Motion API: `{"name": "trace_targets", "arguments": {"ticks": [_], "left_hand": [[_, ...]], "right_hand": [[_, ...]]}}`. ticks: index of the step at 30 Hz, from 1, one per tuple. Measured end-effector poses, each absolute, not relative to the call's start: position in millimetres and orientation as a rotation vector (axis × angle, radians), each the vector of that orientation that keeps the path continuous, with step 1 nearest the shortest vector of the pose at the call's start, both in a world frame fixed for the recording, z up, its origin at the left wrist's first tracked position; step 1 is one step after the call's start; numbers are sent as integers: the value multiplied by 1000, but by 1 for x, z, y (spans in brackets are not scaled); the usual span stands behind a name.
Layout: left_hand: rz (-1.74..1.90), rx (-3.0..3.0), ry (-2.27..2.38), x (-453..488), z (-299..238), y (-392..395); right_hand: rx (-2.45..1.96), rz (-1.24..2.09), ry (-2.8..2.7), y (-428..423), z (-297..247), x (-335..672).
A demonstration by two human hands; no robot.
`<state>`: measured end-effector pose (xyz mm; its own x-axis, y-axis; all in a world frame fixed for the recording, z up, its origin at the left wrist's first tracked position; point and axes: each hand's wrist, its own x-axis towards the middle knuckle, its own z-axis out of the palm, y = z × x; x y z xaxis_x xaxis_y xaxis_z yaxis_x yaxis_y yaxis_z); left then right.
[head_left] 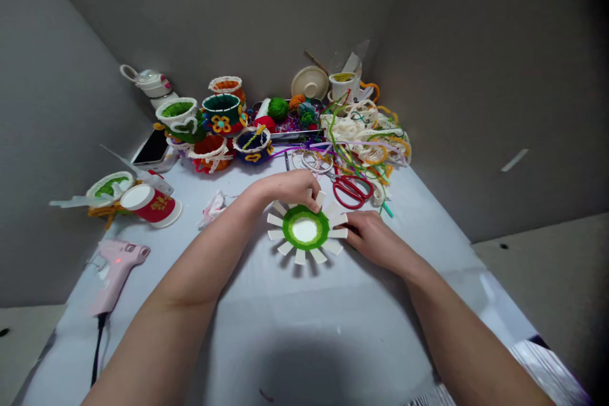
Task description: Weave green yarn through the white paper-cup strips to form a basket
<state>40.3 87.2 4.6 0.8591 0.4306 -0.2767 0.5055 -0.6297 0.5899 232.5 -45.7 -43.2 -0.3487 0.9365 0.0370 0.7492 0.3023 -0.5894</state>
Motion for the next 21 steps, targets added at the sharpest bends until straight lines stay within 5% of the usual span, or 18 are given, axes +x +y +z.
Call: {"name": "trace_targets", "arguments": {"ticks": [12,21], "left_hand": [[-70,2370,919,36,5,95],[-88,2384,944,36,2,96]], "right_hand": [[-1559,1137,-1412,-47,-25,240],[-1441,1076,-1493,-51,-18,238]]}}
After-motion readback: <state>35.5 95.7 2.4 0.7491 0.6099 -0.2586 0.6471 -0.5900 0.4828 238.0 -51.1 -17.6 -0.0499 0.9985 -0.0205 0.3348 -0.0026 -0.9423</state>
